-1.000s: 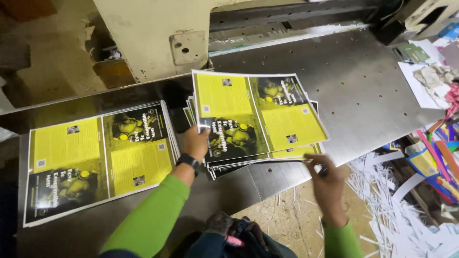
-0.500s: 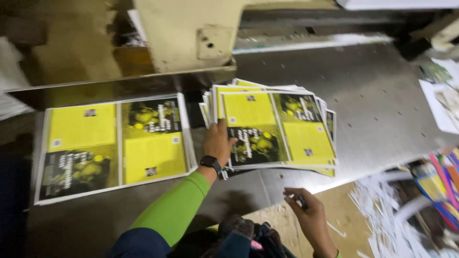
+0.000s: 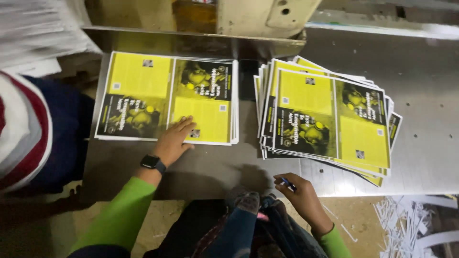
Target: Aligning and marking stacks of printed paper at a cutting station.
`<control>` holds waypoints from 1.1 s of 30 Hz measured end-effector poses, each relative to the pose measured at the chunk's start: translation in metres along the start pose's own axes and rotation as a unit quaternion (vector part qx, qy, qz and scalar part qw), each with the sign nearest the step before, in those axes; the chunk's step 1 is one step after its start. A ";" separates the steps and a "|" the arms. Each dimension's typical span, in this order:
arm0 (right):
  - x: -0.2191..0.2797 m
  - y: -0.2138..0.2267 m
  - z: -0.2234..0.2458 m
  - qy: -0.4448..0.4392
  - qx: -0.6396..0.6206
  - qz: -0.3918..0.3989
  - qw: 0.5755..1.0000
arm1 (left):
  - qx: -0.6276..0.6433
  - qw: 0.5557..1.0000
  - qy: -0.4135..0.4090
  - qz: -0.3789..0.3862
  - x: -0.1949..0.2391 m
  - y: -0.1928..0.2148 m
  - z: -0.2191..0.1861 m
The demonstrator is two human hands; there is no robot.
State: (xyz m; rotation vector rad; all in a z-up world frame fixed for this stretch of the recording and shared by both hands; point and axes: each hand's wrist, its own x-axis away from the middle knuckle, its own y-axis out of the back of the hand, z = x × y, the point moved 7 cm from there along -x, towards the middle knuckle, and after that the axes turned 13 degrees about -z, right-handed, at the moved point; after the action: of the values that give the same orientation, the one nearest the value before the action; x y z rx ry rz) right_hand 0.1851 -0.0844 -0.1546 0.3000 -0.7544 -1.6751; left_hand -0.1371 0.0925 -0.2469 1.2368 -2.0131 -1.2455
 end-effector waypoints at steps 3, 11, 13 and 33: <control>-0.010 -0.012 0.021 0.053 0.007 0.018 0.998 | -0.014 0.999 -0.029 -0.035 0.002 -0.010 0.008; -0.016 -0.038 0.038 0.023 -0.037 0.055 0.997 | -0.004 0.989 -0.101 -0.107 0.004 -0.013 0.012; -0.015 -0.042 0.038 0.021 -0.046 0.065 0.997 | -0.012 0.988 -0.090 -0.127 0.004 -0.006 0.007; -0.064 -0.095 0.049 -0.126 -0.316 -0.067 0.938 | -0.164 0.902 -0.201 -0.345 0.126 -0.026 -0.082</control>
State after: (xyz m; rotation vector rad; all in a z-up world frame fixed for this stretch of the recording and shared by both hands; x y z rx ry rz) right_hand 0.0998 -0.0011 -0.1900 -0.3273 -0.3451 -2.0113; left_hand -0.1250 -0.0590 -0.2389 1.6851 -1.5206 -2.2295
